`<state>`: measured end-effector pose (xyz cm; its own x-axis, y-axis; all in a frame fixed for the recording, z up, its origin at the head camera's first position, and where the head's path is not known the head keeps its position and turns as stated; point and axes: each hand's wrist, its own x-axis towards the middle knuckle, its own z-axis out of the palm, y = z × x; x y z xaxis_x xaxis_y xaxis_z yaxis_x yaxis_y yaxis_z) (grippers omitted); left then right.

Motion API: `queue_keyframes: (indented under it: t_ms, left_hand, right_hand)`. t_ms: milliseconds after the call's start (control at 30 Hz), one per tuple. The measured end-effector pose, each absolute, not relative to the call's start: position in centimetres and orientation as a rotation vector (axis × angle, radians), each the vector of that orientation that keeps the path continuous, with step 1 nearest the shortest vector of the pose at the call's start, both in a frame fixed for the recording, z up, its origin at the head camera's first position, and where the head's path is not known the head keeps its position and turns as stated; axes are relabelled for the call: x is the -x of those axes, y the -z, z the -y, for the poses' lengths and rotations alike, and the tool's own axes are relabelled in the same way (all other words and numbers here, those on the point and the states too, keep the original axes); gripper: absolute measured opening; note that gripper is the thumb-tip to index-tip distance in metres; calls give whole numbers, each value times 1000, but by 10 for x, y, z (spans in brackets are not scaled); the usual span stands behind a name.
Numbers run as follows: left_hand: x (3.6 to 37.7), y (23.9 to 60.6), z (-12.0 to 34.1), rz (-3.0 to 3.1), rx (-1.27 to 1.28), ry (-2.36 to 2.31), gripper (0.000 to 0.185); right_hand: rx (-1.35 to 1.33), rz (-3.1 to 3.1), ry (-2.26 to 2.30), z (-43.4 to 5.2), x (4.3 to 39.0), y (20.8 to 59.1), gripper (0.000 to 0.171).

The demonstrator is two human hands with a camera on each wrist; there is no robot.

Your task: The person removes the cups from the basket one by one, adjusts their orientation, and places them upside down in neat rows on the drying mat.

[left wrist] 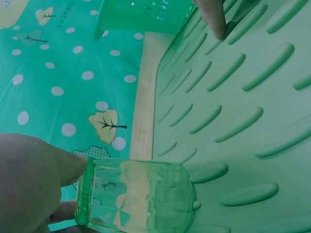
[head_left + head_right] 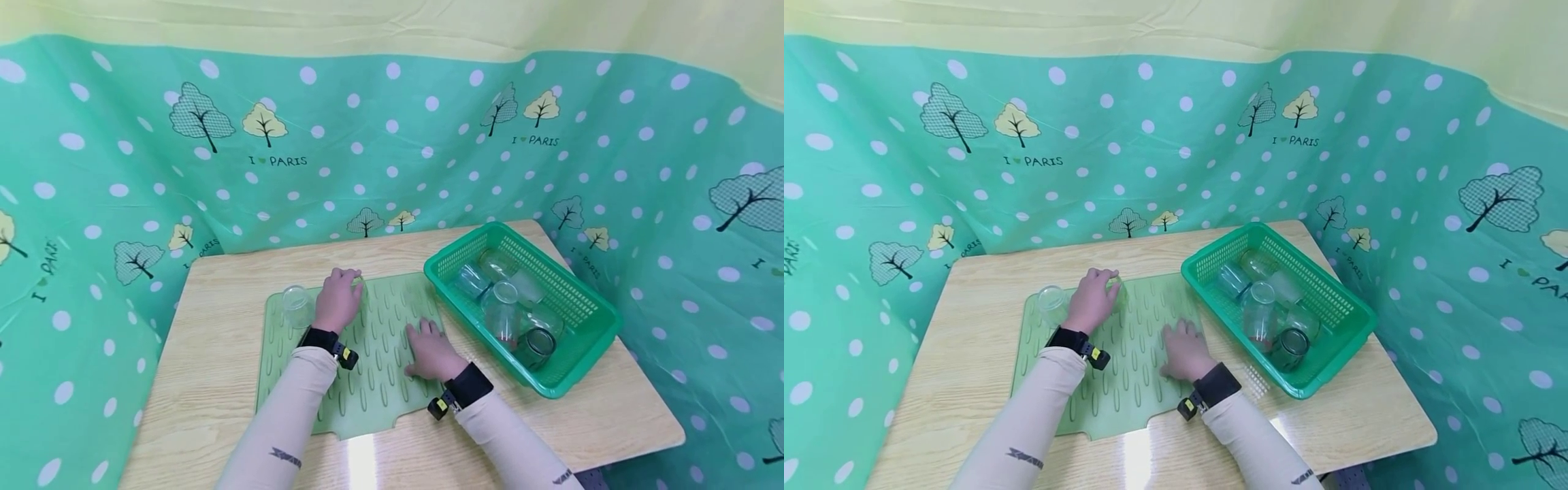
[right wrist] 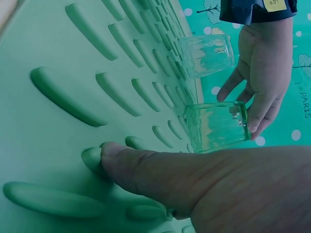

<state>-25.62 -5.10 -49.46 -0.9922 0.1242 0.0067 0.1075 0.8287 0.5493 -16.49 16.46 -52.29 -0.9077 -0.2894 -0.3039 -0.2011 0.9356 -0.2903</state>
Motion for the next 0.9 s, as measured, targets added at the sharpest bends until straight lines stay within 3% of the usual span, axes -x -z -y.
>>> queue_keyframes:
  t_ms: [400, 533, 700, 900]
  left_hand:
    - [258, 495, 53, -2962, -195, -880, 42]
    - [259, 497, 53, -2954, -197, -906, 41]
    - [261, 499, 54, -2947, -184, -927, 41]
    - [261, 501, 53, -2940, -188, -931, 41]
  right_hand:
    - [406, -2754, 366, -168, 163, 515, 94]
    - [597, -2834, 365, -173, 161, 497, 68]
    - [706, -2967, 506, -193, 173, 441, 35]
    - [373, -2997, 529, -246, 222, 404, 47]
